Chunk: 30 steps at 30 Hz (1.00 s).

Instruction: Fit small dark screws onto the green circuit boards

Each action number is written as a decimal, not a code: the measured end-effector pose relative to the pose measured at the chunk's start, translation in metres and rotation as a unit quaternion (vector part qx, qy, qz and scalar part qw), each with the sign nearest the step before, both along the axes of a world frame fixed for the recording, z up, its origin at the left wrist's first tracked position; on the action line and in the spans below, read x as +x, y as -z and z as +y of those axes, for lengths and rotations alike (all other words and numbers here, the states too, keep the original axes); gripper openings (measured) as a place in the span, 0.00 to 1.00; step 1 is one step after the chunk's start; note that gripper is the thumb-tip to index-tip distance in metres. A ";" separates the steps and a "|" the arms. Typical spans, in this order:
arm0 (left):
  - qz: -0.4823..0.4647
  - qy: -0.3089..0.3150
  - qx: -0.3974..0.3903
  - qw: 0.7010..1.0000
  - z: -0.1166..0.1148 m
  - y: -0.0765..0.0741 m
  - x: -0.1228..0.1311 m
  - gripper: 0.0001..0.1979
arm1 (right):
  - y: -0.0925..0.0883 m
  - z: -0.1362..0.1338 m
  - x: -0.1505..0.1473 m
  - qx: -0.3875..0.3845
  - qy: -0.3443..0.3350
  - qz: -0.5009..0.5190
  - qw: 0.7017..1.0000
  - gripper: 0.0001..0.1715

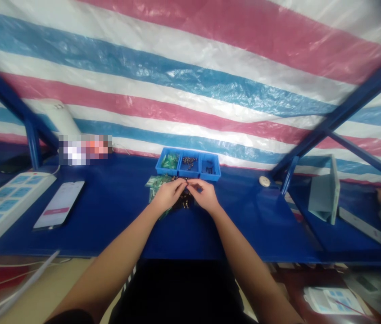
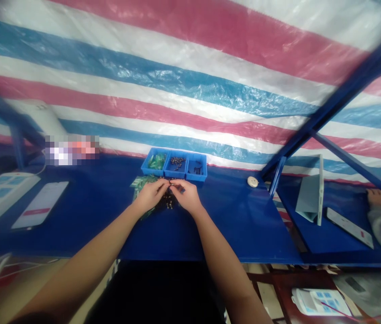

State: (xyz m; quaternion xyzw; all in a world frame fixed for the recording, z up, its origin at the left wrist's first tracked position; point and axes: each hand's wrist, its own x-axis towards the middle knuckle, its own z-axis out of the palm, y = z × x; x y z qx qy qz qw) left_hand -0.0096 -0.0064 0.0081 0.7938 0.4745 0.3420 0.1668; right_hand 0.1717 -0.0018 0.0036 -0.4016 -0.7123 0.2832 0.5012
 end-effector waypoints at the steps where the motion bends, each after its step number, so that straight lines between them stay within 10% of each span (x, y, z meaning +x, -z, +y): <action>1: 0.002 0.000 0.002 1.000 0.000 0.000 0.000 0.15 | 0.000 0.000 0.000 -0.001 0.002 -0.001 1.000 0.12; 30: 0.016 -0.001 0.007 1.000 0.001 0.000 -0.002 0.15 | 0.002 0.000 0.000 -0.003 0.006 0.007 1.000 0.13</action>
